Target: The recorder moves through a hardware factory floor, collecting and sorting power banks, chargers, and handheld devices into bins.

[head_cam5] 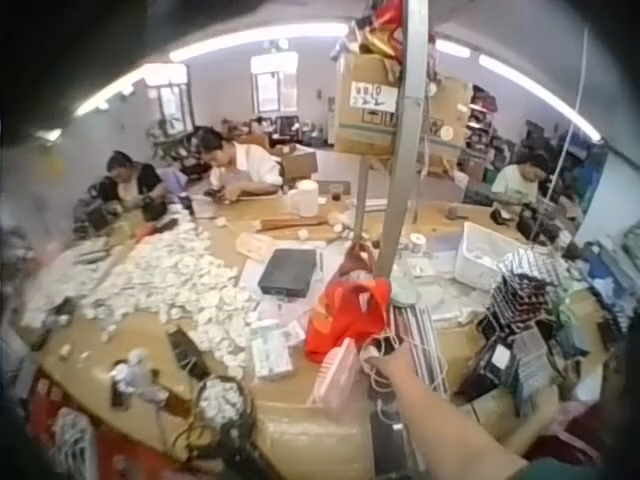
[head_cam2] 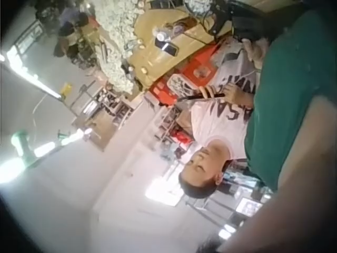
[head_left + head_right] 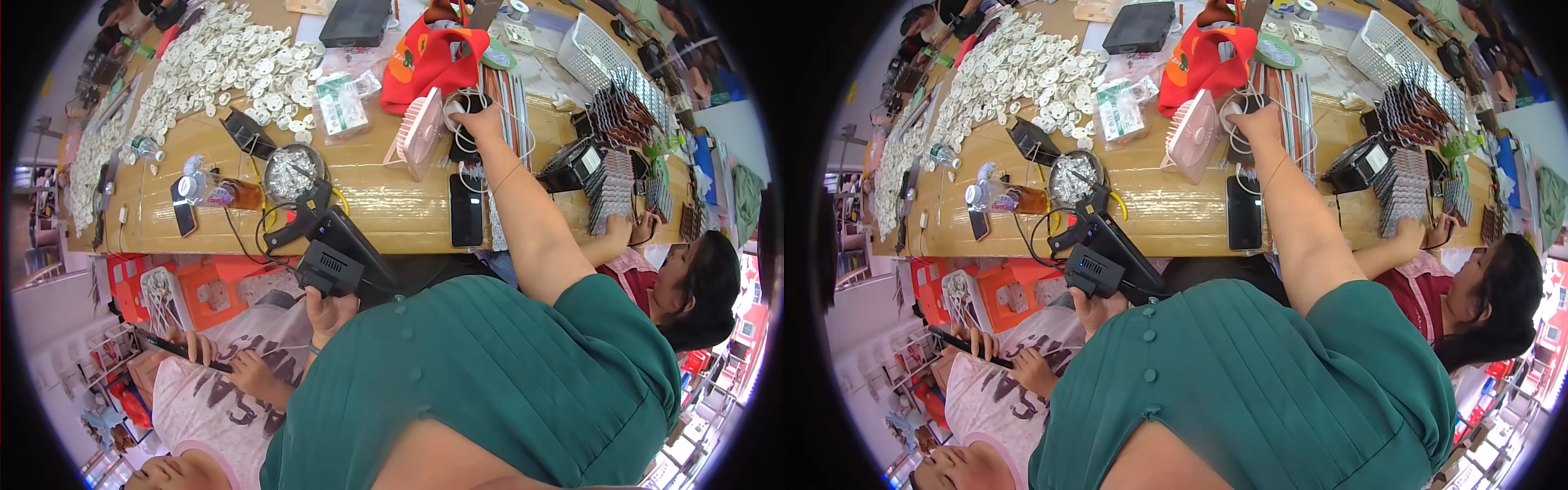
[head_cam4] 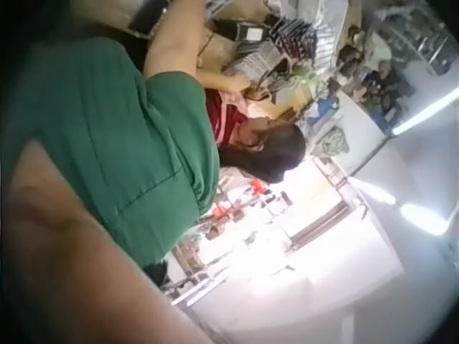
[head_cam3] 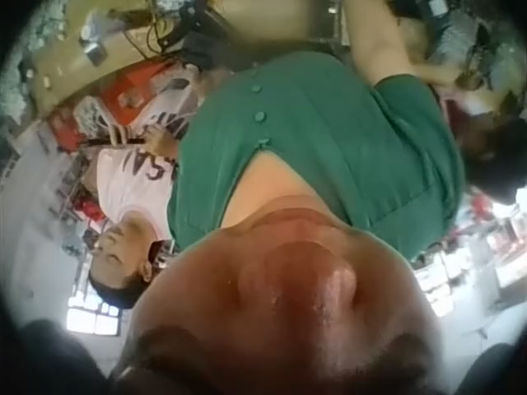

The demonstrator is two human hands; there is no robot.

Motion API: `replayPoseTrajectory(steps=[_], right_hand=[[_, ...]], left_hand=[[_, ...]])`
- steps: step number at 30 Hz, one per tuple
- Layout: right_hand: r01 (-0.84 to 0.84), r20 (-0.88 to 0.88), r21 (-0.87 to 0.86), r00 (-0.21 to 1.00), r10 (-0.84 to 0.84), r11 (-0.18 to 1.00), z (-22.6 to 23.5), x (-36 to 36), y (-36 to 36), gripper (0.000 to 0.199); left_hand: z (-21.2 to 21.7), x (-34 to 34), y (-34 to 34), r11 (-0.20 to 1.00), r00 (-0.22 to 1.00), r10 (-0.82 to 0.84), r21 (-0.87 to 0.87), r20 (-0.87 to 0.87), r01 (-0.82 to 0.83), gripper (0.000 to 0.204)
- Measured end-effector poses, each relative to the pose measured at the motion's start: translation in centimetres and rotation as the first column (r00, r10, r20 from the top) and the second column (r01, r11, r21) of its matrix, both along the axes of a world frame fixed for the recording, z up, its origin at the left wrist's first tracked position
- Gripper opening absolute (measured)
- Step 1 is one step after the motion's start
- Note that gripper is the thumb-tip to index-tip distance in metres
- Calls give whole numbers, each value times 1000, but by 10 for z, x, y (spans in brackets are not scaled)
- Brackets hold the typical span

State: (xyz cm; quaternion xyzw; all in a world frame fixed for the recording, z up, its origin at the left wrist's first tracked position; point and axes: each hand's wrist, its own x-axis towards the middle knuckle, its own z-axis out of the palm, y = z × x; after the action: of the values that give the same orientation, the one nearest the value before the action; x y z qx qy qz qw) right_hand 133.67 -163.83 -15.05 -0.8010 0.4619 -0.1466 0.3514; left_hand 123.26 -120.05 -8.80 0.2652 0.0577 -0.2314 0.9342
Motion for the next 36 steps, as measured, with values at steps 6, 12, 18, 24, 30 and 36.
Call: replayPoseTrajectory(steps=[6,12,18,24,30,36], right_hand=[[-172,552,663,770,-320,728,2,-12,-33,31],[-325,641,684,695,-326,653,113,-64,-49,39],[-294,832,158,554,33,943,229,-138,-29,47],[-136,910,-35,405,88,990,279,-235,-5,59],[159,966,69,238,-106,985,299,-343,40,69],[-108,997,-70,26,73,992,273,-467,81,86]], left_hand=[[10,1,1,999,1000,12,34,21,-12,71],[11,5,4,1000,1000,3,3,16,-3,73],[17,15,-6,996,995,-88,-17,38,88,74],[11,18,-14,979,978,-200,-21,59,202,77],[10,19,-32,943,941,-324,-44,99,329,80],[18,5,-46,832,841,-523,-128,141,539,79]])
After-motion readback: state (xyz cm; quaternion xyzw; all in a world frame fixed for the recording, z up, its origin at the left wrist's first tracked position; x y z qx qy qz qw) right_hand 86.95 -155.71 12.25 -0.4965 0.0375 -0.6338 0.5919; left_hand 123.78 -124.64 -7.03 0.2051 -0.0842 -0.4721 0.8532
